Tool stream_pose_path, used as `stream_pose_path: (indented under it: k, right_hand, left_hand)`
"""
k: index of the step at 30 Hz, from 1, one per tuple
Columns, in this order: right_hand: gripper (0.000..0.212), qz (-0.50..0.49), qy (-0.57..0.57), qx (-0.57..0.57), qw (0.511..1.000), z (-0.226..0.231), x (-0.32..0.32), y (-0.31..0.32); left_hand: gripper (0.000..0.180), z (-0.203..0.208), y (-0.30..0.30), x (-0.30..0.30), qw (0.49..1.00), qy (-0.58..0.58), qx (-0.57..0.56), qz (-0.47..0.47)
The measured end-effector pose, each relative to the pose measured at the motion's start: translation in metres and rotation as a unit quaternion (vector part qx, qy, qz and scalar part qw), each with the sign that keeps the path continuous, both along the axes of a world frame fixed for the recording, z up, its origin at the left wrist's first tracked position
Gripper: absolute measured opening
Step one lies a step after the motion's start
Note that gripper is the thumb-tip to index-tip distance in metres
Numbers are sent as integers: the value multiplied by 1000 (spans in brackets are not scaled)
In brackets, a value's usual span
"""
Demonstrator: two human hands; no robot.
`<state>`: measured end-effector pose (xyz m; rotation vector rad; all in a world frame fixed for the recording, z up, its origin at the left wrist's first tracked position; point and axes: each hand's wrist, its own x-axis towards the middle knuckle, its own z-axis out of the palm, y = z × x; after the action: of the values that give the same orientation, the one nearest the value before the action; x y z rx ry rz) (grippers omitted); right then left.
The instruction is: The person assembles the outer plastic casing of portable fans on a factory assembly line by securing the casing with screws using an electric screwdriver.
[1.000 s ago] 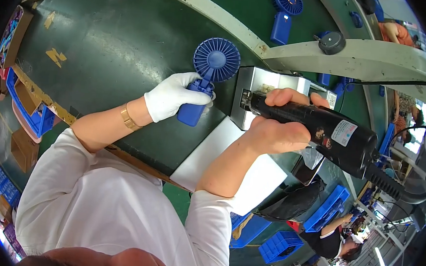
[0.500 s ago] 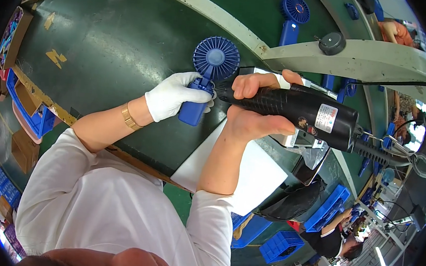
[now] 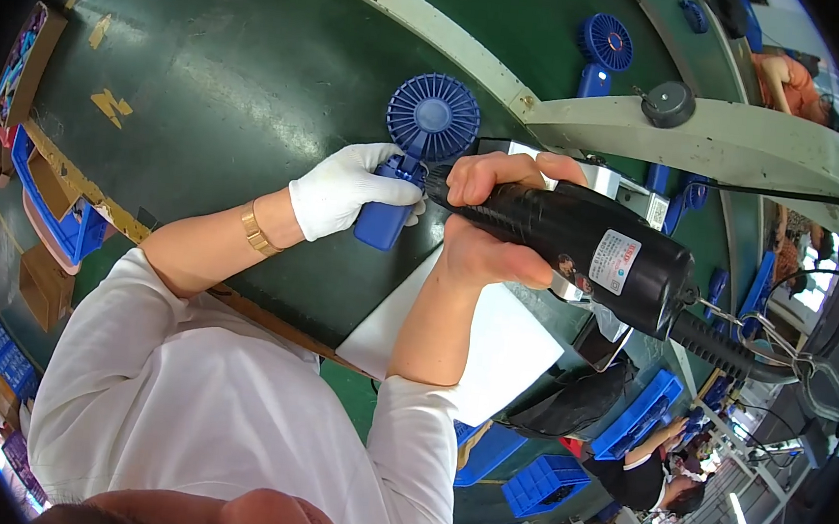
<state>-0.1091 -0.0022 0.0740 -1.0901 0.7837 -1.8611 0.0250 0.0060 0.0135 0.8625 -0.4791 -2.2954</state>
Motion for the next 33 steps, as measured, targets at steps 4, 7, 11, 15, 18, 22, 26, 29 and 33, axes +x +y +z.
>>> stream_pose_path:
  k: [4,7,11,15,18,22,26,29,33]
  right_hand:
    - [93,38,-7,-38,999,-6,1,-4]
    - [93,68,10,-52,996,-10,1,-4]
    - [85,72,110,-40,991,-22,2,-5]
    - [82,110,187,-32,976,-13,3,-4]
    - [82,95,152,-5,984,-10,12,-1]
    - [95,-28,219,-94,971,-2,3,2]
    - [89,-252,183,-64,948,35,-28,13]
    - [85,-264,159,-38,951,33,-27,9]
    - [84,-246,184,8,952,34,-20,3]
  left_hand:
    - [23,-1,0,0,1000,1,3,3]
    - [23,1,1,-1,1000,0,8,18]
    - [22,-2,0,-1,1000,6,13,19]
    - [21,-8,2,-1,999,8,5,31]
    - [22,-5,0,-2,1000,-14,-5,25]
    - [21,-2,5,-4,1000,8,-8,20]
    - [34,6,6,-4,999,-19,-27,-19]
    - [42,7,7,-6,998,-8,-42,-49]
    - [45,8,7,-5,992,-58,-72,-89]
